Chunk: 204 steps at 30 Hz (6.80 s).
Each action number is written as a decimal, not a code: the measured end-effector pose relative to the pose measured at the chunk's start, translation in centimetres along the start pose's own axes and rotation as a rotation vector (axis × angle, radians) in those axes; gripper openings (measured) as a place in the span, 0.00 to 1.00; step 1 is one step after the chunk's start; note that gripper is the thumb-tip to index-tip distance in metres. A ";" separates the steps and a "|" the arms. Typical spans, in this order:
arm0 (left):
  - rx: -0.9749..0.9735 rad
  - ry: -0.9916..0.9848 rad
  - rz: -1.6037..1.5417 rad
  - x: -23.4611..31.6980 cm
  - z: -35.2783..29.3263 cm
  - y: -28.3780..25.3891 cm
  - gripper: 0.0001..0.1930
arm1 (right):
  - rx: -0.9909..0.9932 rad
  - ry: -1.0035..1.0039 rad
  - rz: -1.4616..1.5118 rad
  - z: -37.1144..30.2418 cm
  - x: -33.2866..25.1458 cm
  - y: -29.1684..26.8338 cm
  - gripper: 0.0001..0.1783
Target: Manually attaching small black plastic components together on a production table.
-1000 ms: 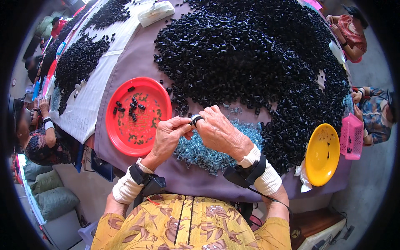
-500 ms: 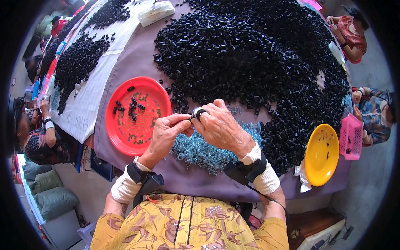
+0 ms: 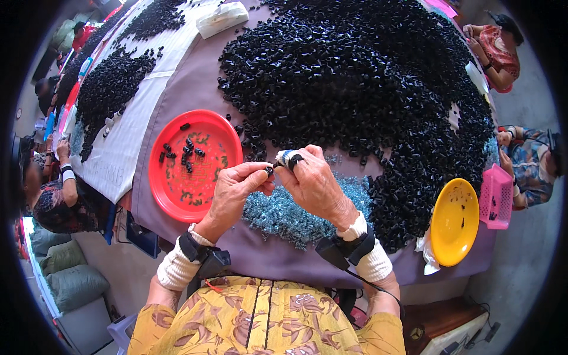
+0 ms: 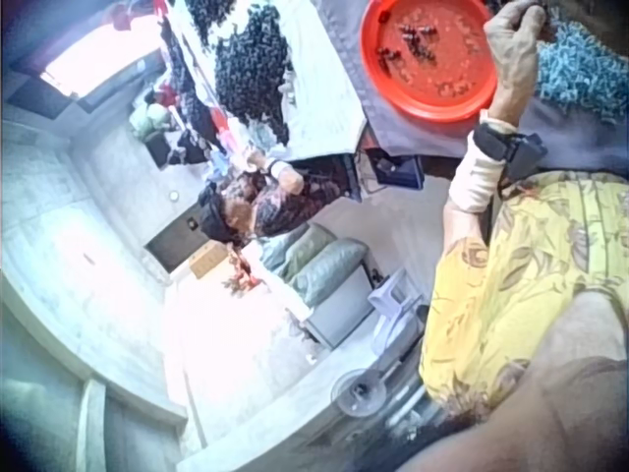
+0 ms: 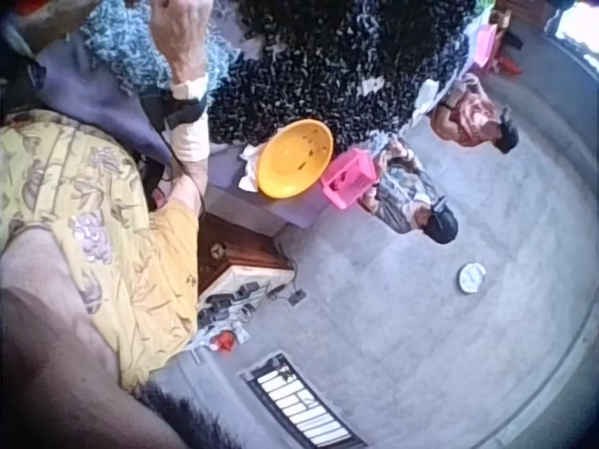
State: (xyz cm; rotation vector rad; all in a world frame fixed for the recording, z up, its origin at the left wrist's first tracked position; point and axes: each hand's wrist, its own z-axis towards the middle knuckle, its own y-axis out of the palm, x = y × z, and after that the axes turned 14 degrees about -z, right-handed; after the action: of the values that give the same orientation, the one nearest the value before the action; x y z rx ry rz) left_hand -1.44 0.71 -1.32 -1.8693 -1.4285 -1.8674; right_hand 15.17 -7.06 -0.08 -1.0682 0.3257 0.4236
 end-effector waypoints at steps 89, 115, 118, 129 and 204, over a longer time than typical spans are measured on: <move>-0.191 -0.227 0.023 -0.4 0.1 0.3 0.13 | 0.022 -0.128 -0.251 -1.3 0.2 1.2 0.15; 0.031 -0.132 -0.080 0.0 -0.9 -1.9 0.14 | -0.095 -0.082 -0.235 -0.6 0.6 -0.1 0.17; 0.304 0.043 -0.218 0.4 -0.4 -5.4 0.14 | -0.183 0.057 -0.412 -1.1 2.7 -1.0 0.14; 0.412 0.030 -0.108 2.4 -1.2 -8.4 0.13 | -0.241 0.193 -0.402 -0.3 4.1 1.7 0.09; -0.072 0.468 1.291 -3.5 6.6 -2.4 0.08 | -0.381 -0.100 -0.361 -1.7 2.9 4.6 0.03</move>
State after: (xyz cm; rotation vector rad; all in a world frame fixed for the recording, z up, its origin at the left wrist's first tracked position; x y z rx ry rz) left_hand 2.31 4.67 -6.95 -1.5226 0.0935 -1.4188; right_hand 15.42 -6.20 -5.71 -1.4408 -0.0446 0.2162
